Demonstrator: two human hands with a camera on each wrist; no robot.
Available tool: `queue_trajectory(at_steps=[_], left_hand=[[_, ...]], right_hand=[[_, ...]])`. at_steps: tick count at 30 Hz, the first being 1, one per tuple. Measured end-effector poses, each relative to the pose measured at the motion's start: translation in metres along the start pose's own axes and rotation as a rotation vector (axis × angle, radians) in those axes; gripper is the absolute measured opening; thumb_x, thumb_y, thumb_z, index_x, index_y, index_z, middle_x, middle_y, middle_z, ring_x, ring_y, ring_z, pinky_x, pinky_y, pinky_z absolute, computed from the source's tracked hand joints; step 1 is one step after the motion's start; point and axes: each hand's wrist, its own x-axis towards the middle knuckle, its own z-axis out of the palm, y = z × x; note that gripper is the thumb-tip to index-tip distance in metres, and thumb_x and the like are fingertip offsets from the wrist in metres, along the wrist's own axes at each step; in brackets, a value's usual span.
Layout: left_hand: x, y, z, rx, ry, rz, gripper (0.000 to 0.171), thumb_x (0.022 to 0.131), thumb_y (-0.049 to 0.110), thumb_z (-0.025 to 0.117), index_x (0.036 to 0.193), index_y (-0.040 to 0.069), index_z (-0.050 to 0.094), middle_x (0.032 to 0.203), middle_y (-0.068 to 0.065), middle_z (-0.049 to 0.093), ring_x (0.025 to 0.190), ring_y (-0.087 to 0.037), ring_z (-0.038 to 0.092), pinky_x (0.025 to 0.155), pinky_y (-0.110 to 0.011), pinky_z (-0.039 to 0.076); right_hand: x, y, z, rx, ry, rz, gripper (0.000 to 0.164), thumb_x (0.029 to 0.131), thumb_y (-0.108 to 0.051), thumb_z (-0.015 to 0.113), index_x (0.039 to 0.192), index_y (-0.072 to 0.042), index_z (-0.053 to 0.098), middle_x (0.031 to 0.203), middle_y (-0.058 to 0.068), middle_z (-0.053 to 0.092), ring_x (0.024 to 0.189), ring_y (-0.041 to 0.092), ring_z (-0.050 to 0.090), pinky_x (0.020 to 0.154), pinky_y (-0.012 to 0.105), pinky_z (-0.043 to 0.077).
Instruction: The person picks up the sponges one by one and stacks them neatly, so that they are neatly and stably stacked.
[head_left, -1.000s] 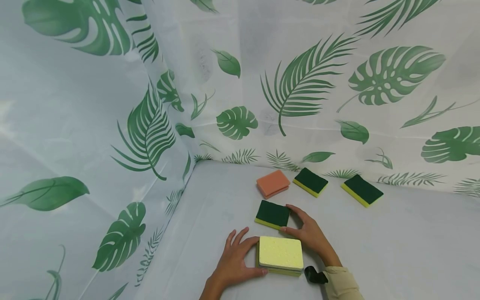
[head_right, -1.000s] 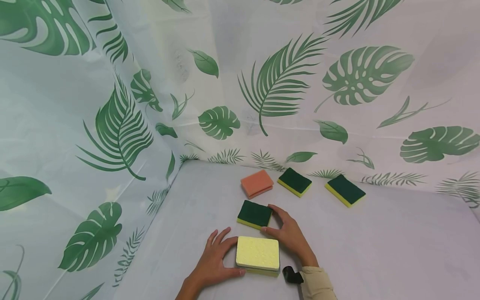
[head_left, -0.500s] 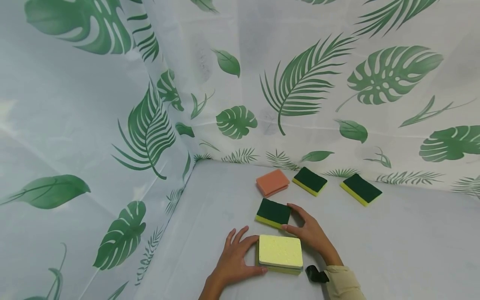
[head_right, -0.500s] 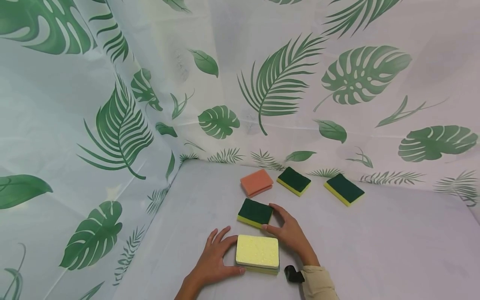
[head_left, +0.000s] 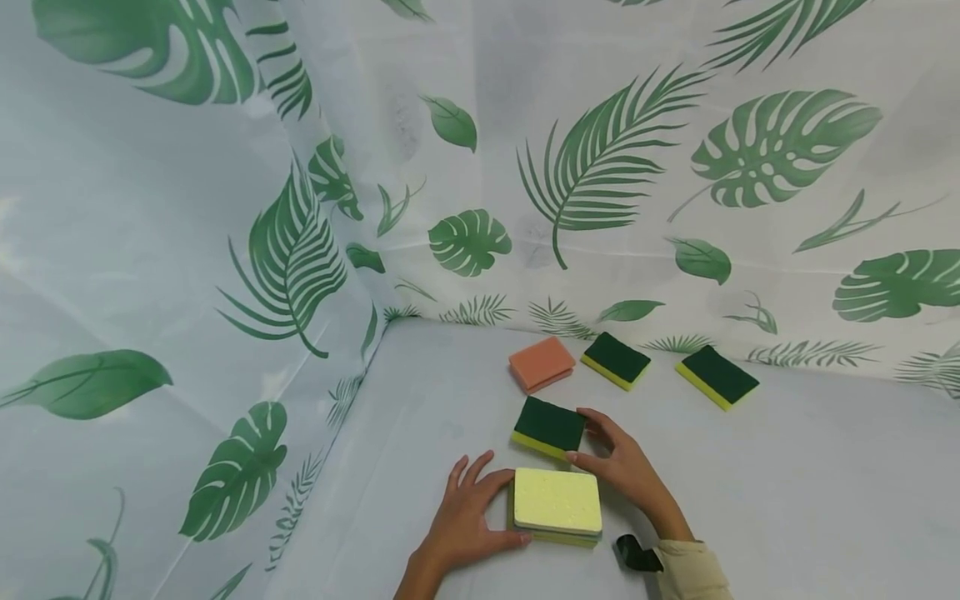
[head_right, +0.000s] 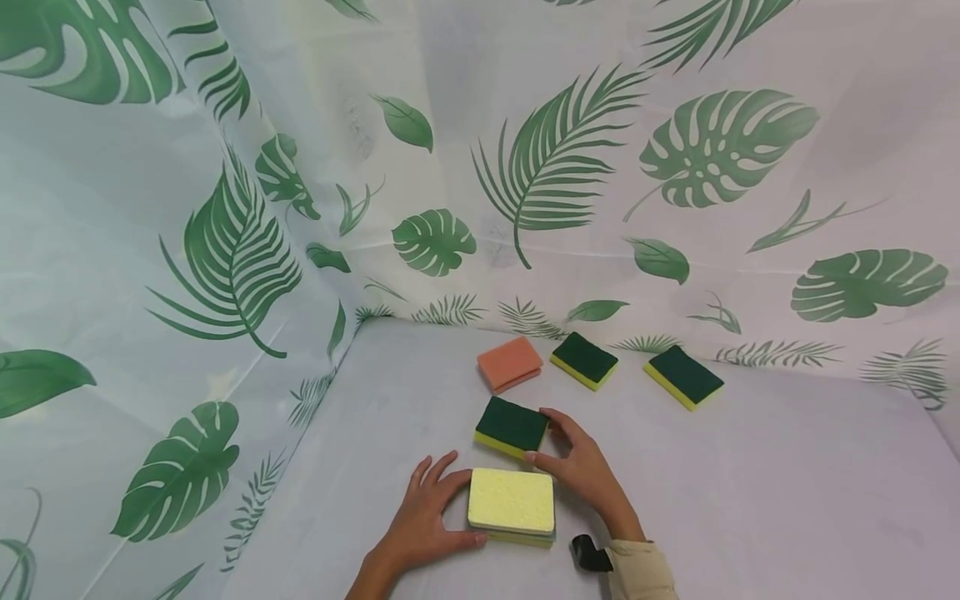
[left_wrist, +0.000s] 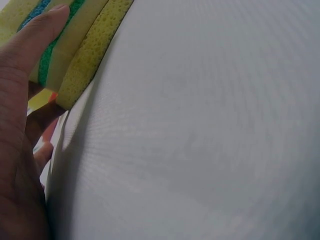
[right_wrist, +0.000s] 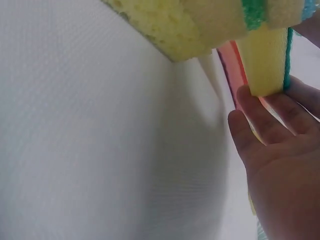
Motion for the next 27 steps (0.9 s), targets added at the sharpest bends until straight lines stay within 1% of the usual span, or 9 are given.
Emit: queue_trajectory(at_steps=[5, 11, 18, 24, 27], left_hand=[[0.0, 0.0, 0.001, 0.002, -0.003, -0.004, 0.085, 0.085, 0.084, 0.066, 0.15, 0.03, 0.059, 0.151, 0.013, 0.059, 0.158, -0.022, 0.028, 0.128, -0.061, 0.013], [-0.001, 0.0, 0.0, -0.001, -0.007, -0.009, 0.085, 0.085, 0.084, 0.066, 0.15, 0.03, 0.059, 0.151, 0.013, 0.059, 0.159, -0.022, 0.028, 0.128, -0.06, 0.012], [0.0, 0.001, 0.0, -0.01, -0.01, -0.011, 0.085, 0.085, 0.084, 0.066, 0.15, 0.03, 0.059, 0.151, 0.013, 0.059, 0.159, -0.022, 0.028, 0.128, -0.061, 0.012], [0.001, 0.001, -0.001, -0.014, -0.008, -0.007, 0.084, 0.085, 0.081, 0.068, 0.15, 0.029, 0.059, 0.151, 0.011, 0.06, 0.158, -0.023, 0.028, 0.128, -0.061, 0.013], [0.001, 0.001, -0.002, -0.015, -0.009, -0.003, 0.084, 0.085, 0.08, 0.069, 0.15, 0.029, 0.059, 0.151, 0.011, 0.06, 0.158, -0.023, 0.029, 0.128, -0.061, 0.013]], right_hand=[[-0.005, -0.009, -0.003, 0.017, 0.002, -0.019, 0.083, 0.096, -0.034, 0.084, 0.162, -0.007, 0.041, 0.165, 0.023, 0.041, 0.147, 0.049, 0.044, 0.118, 0.061, 0.041], [-0.011, -0.022, -0.007, -0.003, 0.013, -0.046, 0.082, 0.096, -0.032, 0.083, 0.162, -0.005, 0.041, 0.164, 0.023, 0.042, 0.146, 0.05, 0.046, 0.116, 0.064, 0.042], [-0.015, -0.03, -0.012, -0.024, 0.019, -0.073, 0.081, 0.096, -0.031, 0.084, 0.16, -0.005, 0.042, 0.163, 0.022, 0.044, 0.145, 0.049, 0.047, 0.115, 0.063, 0.043], [-0.02, -0.037, -0.016, -0.024, 0.028, -0.117, 0.076, 0.097, -0.027, 0.083, 0.159, -0.008, 0.044, 0.161, 0.02, 0.046, 0.143, 0.047, 0.049, 0.114, 0.064, 0.044], [-0.024, -0.041, -0.017, -0.043, 0.032, -0.133, 0.074, 0.097, -0.026, 0.083, 0.159, -0.009, 0.045, 0.16, 0.02, 0.048, 0.142, 0.046, 0.051, 0.114, 0.064, 0.044]])
